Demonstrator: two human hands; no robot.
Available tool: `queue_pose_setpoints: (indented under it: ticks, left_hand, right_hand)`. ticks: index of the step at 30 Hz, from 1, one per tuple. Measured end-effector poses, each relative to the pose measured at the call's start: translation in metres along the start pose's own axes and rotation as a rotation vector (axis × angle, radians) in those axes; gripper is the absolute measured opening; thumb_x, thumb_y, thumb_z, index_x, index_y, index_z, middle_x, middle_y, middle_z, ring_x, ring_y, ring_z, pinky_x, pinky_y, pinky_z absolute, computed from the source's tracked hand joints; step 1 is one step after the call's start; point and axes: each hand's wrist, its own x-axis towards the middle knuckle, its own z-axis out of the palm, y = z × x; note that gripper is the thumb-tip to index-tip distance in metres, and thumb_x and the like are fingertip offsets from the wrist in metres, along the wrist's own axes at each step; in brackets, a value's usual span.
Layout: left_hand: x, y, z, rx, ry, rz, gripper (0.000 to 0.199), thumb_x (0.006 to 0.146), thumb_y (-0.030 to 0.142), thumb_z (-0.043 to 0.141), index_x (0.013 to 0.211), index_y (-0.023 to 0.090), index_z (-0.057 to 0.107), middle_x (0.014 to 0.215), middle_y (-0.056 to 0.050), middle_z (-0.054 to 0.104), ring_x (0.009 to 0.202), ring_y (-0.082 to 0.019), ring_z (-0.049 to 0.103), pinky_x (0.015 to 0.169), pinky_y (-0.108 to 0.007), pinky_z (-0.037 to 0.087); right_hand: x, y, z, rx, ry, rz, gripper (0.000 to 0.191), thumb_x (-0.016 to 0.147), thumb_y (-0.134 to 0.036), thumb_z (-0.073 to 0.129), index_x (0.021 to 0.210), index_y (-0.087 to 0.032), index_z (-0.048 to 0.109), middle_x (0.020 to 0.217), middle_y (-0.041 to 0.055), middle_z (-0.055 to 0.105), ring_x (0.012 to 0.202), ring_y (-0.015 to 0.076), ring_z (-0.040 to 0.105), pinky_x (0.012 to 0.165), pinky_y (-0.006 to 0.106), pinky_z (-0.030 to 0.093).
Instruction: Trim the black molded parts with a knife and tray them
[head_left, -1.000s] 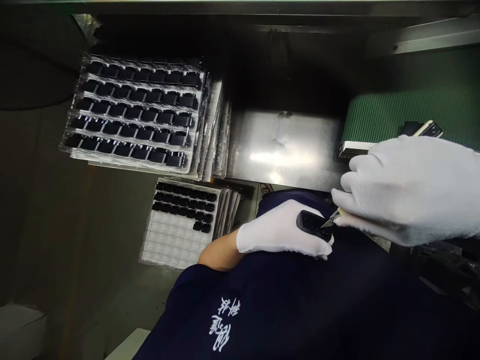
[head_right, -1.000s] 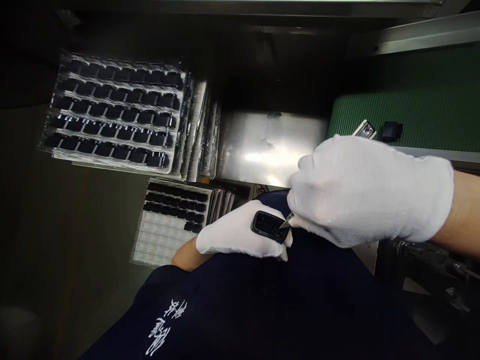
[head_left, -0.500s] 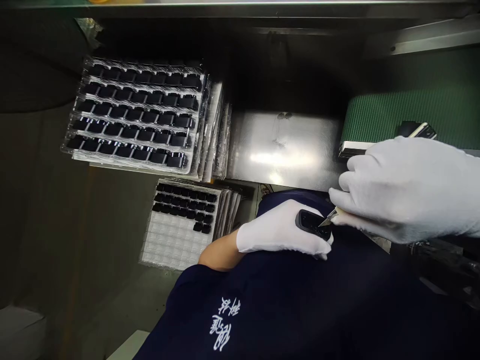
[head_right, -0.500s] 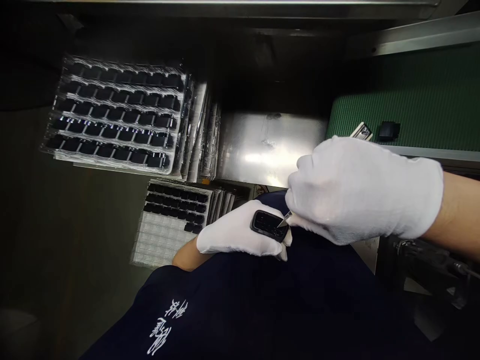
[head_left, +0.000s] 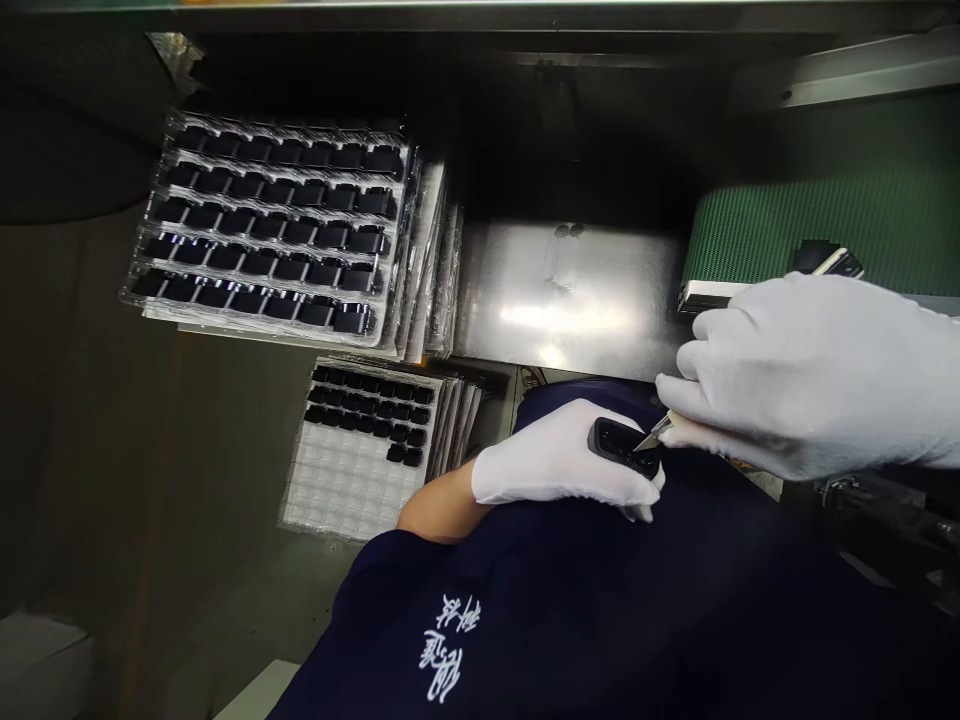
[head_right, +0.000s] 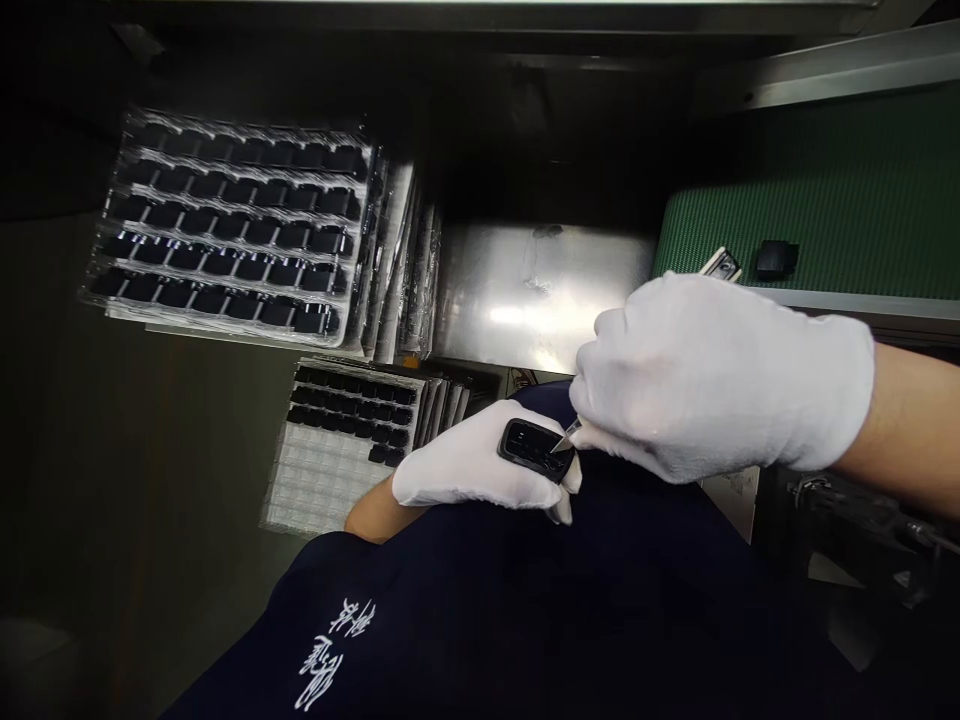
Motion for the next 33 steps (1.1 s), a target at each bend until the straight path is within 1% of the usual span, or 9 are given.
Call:
queue_pose_setpoints:
  ticks: [6, 12, 17, 19, 22, 25, 28, 30, 33]
  left_hand:
    - [0.000, -0.003, 0.000, -0.045, -0.018, 0.025, 0.016, 0.079, 0.021, 0.081, 0.091, 0.013, 0.075, 0.083, -0.006, 0.077, 0.080, -0.020, 0.077, 0.078, -0.030, 0.063]
    - [-0.001, -0.005, -0.001, -0.063, -0.006, 0.011, 0.018, 0.078, 0.023, 0.082, 0.091, 0.012, 0.075, 0.083, -0.007, 0.078, 0.080, -0.021, 0.077, 0.080, -0.032, 0.064]
    - [-0.003, -0.007, -0.002, -0.080, -0.005, 0.014, 0.019, 0.078, 0.023, 0.083, 0.092, 0.012, 0.076, 0.084, -0.007, 0.078, 0.080, -0.021, 0.078, 0.080, -0.034, 0.064]
    - [-0.003, -0.008, -0.003, -0.083, -0.010, 0.017, 0.020, 0.078, 0.023, 0.083, 0.092, 0.012, 0.076, 0.084, -0.008, 0.078, 0.080, -0.022, 0.078, 0.080, -0.033, 0.064]
    - [-0.004, -0.009, -0.004, -0.083, -0.019, 0.020, 0.021, 0.078, 0.024, 0.084, 0.093, 0.011, 0.076, 0.085, -0.008, 0.078, 0.083, -0.023, 0.078, 0.080, -0.033, 0.064]
    - [-0.005, -0.010, -0.004, -0.050, -0.021, 0.035, 0.021, 0.080, 0.025, 0.083, 0.094, 0.011, 0.076, 0.086, -0.008, 0.079, 0.085, -0.023, 0.079, 0.080, -0.032, 0.064]
    - [-0.006, -0.013, -0.003, 0.070, 0.020, 0.080, 0.023, 0.081, 0.029, 0.083, 0.096, 0.012, 0.077, 0.088, -0.008, 0.080, 0.085, -0.023, 0.079, 0.079, -0.031, 0.063]
    - [-0.006, -0.017, -0.003, 0.199, 0.084, 0.149, 0.028, 0.082, 0.033, 0.083, 0.102, 0.013, 0.077, 0.093, -0.008, 0.081, 0.086, -0.022, 0.079, 0.081, -0.031, 0.063]
    - [-0.006, -0.022, -0.002, 0.429, 0.200, 0.348, 0.035, 0.083, 0.037, 0.083, 0.111, 0.015, 0.078, 0.110, -0.009, 0.081, 0.101, -0.023, 0.078, 0.097, -0.032, 0.061]
  right_hand:
    - [-0.002, 0.001, 0.003, -0.021, 0.038, -0.011, 0.045, 0.106, -0.038, 0.039, 0.068, -0.021, 0.056, 0.059, -0.0024, 0.038, 0.051, 0.0134, 0.027, 0.060, 0.035, 0.037]
    - [-0.003, 0.002, 0.003, -0.041, 0.028, 0.000, 0.041, 0.105, -0.037, 0.041, 0.071, -0.020, 0.056, 0.059, -0.0033, 0.036, 0.052, 0.0128, 0.024, 0.061, 0.038, 0.040]
    - [-0.003, 0.003, 0.000, -0.099, 0.061, 0.036, 0.041, 0.103, -0.037, 0.043, 0.068, -0.020, 0.052, 0.056, -0.0019, 0.036, 0.050, 0.0132, 0.030, 0.051, 0.030, 0.019]
    - [-0.004, 0.003, -0.001, -0.081, 0.066, 0.062, 0.044, 0.103, -0.040, 0.043, 0.066, -0.019, 0.052, 0.054, -0.0016, 0.036, 0.050, 0.0124, 0.030, 0.052, 0.030, 0.016]
    - [-0.007, 0.002, -0.001, -0.015, 0.072, 0.204, 0.049, 0.103, -0.048, 0.045, 0.065, -0.019, 0.056, 0.051, -0.0014, 0.038, 0.051, 0.0116, 0.031, 0.054, 0.030, 0.020]
    - [-0.009, 0.000, 0.001, 0.045, 0.095, 0.379, 0.052, 0.101, -0.057, 0.048, 0.067, -0.021, 0.065, 0.051, -0.0004, 0.044, 0.053, 0.0134, 0.040, 0.056, 0.031, 0.025]
    - [-0.010, -0.002, 0.002, 0.133, 0.173, 0.487, 0.053, 0.101, -0.060, 0.048, 0.074, -0.023, 0.074, 0.057, 0.0008, 0.056, 0.055, 0.0148, 0.050, 0.055, 0.031, 0.029]
    - [-0.008, -0.003, 0.004, 0.261, 0.220, 0.580, 0.048, 0.101, -0.057, 0.050, 0.084, -0.022, 0.078, 0.062, 0.0010, 0.063, 0.055, 0.0154, 0.054, 0.054, 0.031, 0.034]
    - [-0.006, -0.007, 0.011, 0.486, 0.224, 0.705, 0.036, 0.100, -0.049, 0.056, 0.096, -0.021, 0.079, 0.063, -0.0005, 0.067, 0.050, 0.0140, 0.055, 0.052, 0.029, 0.039]
